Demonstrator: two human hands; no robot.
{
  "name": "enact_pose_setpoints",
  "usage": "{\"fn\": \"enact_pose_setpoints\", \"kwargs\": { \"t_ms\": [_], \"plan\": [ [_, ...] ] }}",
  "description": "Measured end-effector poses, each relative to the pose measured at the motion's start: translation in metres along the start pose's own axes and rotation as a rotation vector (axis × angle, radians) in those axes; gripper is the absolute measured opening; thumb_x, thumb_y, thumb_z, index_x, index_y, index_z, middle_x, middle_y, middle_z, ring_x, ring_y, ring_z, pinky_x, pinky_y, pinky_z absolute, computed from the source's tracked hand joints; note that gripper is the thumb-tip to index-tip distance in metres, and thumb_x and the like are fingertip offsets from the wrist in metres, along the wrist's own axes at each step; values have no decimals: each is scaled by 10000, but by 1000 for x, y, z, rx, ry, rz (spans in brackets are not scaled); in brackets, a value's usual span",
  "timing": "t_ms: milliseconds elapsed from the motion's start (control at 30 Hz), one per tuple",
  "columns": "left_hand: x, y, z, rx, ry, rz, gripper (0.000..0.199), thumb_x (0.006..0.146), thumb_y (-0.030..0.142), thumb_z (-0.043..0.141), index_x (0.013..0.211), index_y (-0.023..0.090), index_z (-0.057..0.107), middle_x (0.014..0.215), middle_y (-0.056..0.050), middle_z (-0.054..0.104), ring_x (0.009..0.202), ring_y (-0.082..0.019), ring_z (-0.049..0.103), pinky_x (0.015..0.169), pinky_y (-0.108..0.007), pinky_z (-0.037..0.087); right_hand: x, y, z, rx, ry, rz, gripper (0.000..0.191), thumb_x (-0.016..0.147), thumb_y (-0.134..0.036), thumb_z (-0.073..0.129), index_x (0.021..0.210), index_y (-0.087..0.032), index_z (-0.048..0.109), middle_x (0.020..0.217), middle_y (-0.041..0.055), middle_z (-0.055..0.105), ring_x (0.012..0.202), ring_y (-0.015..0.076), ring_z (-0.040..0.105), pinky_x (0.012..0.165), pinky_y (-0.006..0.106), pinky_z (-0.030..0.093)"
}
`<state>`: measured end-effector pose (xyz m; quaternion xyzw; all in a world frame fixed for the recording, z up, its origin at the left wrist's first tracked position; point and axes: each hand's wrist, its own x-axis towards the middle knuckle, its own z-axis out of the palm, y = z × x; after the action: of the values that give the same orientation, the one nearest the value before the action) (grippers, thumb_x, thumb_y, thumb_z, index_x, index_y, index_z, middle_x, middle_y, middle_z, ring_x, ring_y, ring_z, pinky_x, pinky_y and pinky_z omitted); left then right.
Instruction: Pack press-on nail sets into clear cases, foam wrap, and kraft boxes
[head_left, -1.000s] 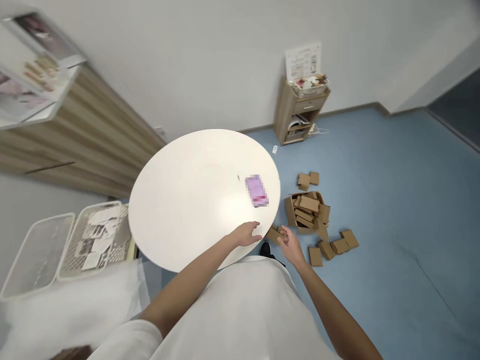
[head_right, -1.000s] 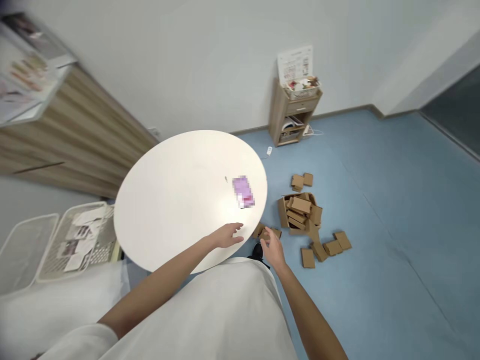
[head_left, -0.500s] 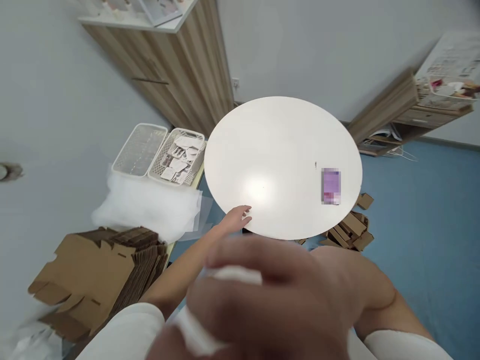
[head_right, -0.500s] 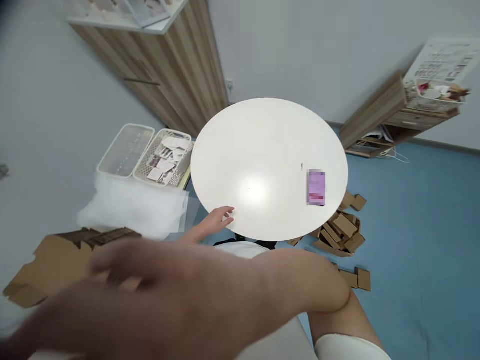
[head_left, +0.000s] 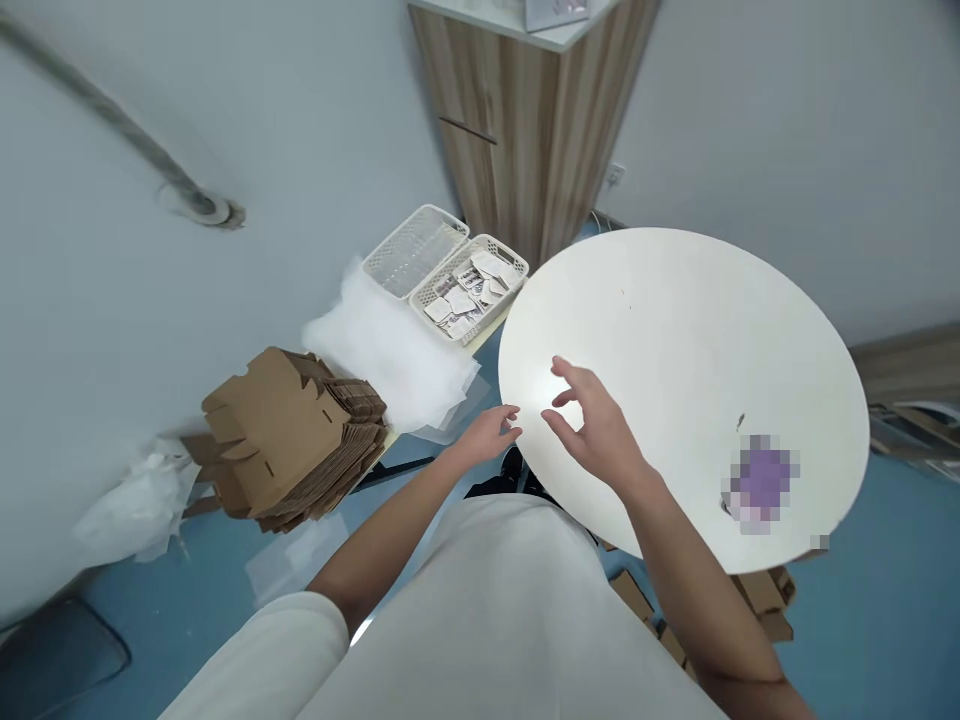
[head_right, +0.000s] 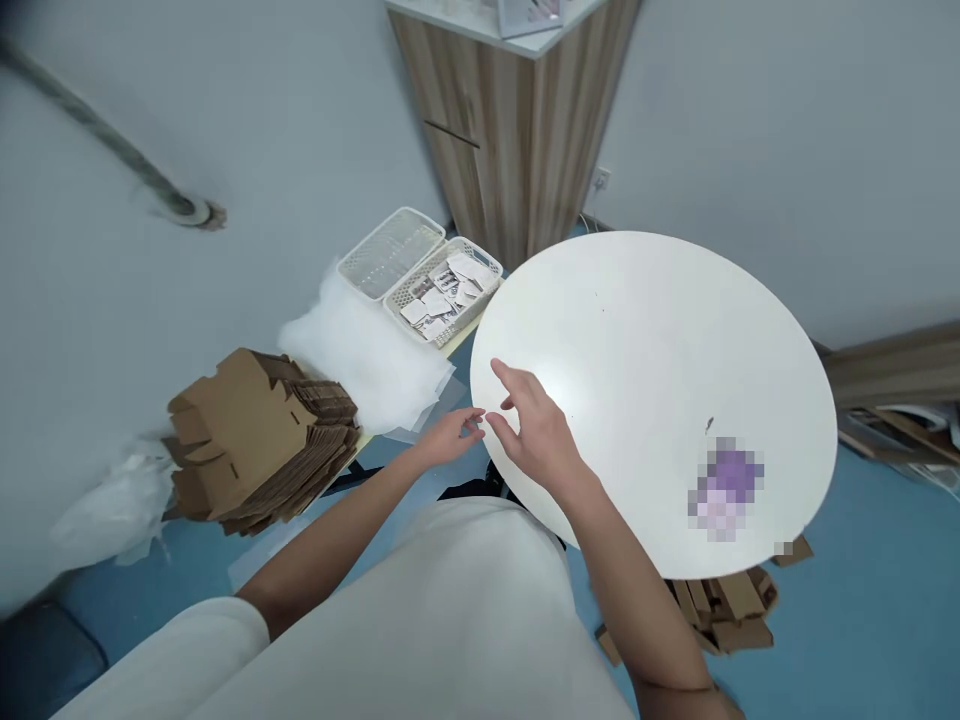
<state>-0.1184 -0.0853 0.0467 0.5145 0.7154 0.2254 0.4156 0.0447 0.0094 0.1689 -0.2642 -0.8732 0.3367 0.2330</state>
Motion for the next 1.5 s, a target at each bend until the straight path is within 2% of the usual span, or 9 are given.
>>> {"fn": "enact_pose_setpoints", "kwargs": {
  "t_ms": [200, 333, 500, 667, 800, 933, 1100, 1233, 1500],
  "plan": [
    [-10, 1, -12, -89, 77, -108, 439, 778, 404, 482, 1157, 184, 500, 1084, -87, 585, 907, -198, 575, 781, -316, 465, -12, 44, 32, -319, -515, 155, 470, 819, -282, 455, 1278, -255, 357, 1062, 98, 561, 830, 208, 590, 662, 309, 444],
    [-17, -10, -24, -75, 130, -188, 354, 770, 446, 470, 994, 193, 577, 939, -67, 617, 862, -204, 570, 745, -323, 476, -13, 66, 48, -433, -673, 230, 477, 805, -300, 471, 1266, -216, 380, 1054, 122, 573, 856, 237, 594, 649, 308, 433],
    [-14, -35, -52, -61, 208, -198, 328, 779, 445, 457, 963, 197, 571, 912, -55, 619, 828, -183, 571, 712, -298, 474, 8, 86, 69, -354, -616, 173, 430, 830, -269, 413, 1252, -194, 395, 1108, 118, 547, 833, 214, 594, 662, 318, 445],
    [8, -56, -95, 73, 270, -171, 328, 792, 413, 454, 1023, 203, 555, 1023, -62, 610, 927, -207, 563, 799, -329, 437, 61, 86, 98, -280, -491, 113, 455, 837, -267, 391, 1284, -195, 354, 1150, 108, 515, 968, 213, 542, 757, 326, 446],
    [38, -73, -132, 275, 308, -179, 287, 798, 364, 460, 1030, 228, 560, 1063, -57, 608, 1011, -256, 519, 986, -485, 207, 118, 84, 129, -348, -402, 134, 533, 817, -242, 423, 1328, -206, 277, 1213, 118, 467, 1053, 241, 481, 809, 367, 425],
    [76, -90, -157, 333, 283, -109, 232, 809, 294, 444, 997, 248, 573, 1039, -48, 617, 1029, -252, 487, 1004, -501, 81, 170, 88, 164, -448, -449, 155, 457, 813, -227, 435, 1266, -192, 383, 1217, 116, 474, 1079, 258, 451, 859, 380, 381],
    [131, -106, -167, 383, 213, -84, 164, 782, 219, 465, 807, 231, 627, 947, -54, 632, 1027, -262, 464, 984, -520, 25, 221, 99, 201, -534, -651, 196, 329, 814, -180, 432, 1137, -184, 499, 1126, 126, 537, 1054, 250, 479, 872, 373, 349],
    [169, -120, -168, 478, 134, -102, 116, 718, 164, 519, 710, 187, 633, 834, -81, 641, 963, -280, 506, 966, -535, 36, 245, 110, 225, -590, -756, 259, 305, 815, -164, 418, 1108, -172, 501, 1058, 129, 566, 993, 254, 524, 834, 378, 368],
    [195, -128, -165, 584, -50, -177, 144, 702, 104, 503, 752, 161, 626, 675, -61, 642, 726, -228, 602, 961, -541, 51, 256, 118, 251, -603, -863, 444, 308, 815, -115, 407, 1112, -184, 447, 1110, 141, 511, 950, 224, 556, 751, 343, 414]
  ]
}}
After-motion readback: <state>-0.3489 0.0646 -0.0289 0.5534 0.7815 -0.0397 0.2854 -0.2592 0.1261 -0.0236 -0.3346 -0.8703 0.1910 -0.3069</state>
